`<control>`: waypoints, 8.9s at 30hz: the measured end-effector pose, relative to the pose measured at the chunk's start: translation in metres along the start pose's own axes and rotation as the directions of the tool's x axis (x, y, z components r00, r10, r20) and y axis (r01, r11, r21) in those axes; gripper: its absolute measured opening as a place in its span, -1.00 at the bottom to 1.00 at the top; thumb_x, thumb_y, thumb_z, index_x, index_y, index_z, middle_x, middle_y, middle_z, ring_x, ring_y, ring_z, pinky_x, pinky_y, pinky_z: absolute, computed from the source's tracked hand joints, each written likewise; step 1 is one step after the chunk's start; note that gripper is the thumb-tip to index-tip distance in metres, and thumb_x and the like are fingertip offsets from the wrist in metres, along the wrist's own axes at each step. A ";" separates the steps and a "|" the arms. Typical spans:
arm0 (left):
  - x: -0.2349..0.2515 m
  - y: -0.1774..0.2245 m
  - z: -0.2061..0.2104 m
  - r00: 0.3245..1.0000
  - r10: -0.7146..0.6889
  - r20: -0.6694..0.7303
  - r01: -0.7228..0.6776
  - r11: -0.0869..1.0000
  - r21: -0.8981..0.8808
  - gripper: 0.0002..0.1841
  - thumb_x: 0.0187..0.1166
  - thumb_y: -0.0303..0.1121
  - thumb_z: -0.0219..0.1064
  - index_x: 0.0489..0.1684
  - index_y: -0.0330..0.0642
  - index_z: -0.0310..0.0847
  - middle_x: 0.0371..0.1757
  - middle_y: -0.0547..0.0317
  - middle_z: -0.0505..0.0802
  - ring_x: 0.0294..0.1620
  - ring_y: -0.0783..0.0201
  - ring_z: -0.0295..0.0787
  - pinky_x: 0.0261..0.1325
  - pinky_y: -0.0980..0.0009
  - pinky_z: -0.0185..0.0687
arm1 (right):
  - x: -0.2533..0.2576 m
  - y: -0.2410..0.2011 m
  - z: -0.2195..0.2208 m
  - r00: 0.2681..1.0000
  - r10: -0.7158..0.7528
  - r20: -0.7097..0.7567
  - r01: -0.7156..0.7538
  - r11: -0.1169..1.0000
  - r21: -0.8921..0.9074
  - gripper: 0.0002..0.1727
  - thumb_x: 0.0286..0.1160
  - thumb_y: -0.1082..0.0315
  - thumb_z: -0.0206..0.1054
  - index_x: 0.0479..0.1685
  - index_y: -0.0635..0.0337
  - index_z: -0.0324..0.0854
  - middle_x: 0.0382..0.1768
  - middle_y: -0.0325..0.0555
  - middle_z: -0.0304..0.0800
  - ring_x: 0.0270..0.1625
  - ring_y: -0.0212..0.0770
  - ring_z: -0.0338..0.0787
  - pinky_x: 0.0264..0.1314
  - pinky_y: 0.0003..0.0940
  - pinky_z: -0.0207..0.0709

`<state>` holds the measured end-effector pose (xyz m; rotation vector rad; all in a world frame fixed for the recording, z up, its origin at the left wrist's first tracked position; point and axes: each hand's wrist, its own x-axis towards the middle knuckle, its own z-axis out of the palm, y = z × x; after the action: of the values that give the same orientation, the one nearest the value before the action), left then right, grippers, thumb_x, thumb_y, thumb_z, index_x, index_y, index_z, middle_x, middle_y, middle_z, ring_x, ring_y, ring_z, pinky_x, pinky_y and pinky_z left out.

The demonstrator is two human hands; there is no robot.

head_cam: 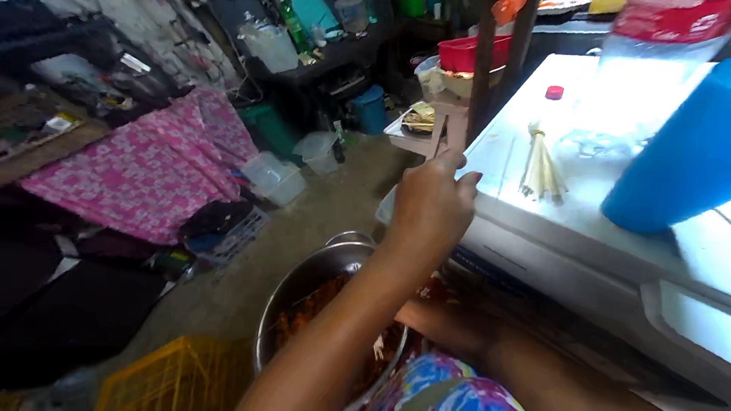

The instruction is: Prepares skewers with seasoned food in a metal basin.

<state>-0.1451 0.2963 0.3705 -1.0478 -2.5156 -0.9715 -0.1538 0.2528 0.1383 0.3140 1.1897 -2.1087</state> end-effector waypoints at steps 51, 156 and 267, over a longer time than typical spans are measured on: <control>-0.341 -0.216 0.049 0.398 -0.915 -0.066 0.490 0.273 -0.828 -0.78 0.51 -0.52 0.23 0.07 -0.25 0.53 -0.60 0.32 0.55 -0.74 0.45 0.36 -0.69 0.51 0.32 | 0.081 0.044 0.002 0.997 0.012 0.075 0.074 0.101 -0.992 -0.68 0.49 0.37 0.40 0.14 0.37 0.72 0.16 0.26 0.76 0.26 0.13 0.74 0.40 0.15 0.53; -0.335 -0.207 0.054 0.478 -0.860 -0.178 0.662 0.486 -0.571 -0.67 0.48 -0.52 0.29 0.20 -0.40 0.53 -0.40 0.20 0.76 -0.55 0.45 0.64 -0.40 0.46 0.64 | 0.066 0.039 0.016 0.999 0.000 -0.051 -0.007 0.993 -0.120 -0.86 0.71 0.54 0.17 0.10 0.37 0.47 -0.21 0.03 0.77 -0.23 -0.10 0.85 -0.07 -0.15 0.82; -0.319 -0.203 -0.013 0.273 -0.960 0.069 0.752 0.168 -0.638 -0.59 0.62 -0.39 0.33 0.39 -0.38 0.51 0.16 -0.29 0.79 0.19 -0.12 0.78 0.31 -0.11 0.65 | 0.060 0.065 0.040 0.995 -0.073 0.074 0.068 -0.083 -0.994 -0.54 0.64 0.34 0.35 0.35 0.55 0.55 0.20 0.49 0.72 0.33 0.36 0.71 0.49 0.26 0.48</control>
<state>-0.0609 0.0107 0.1369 0.8222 -2.3658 -2.0577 -0.1501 0.1707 0.0869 -0.5170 2.4490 -0.6198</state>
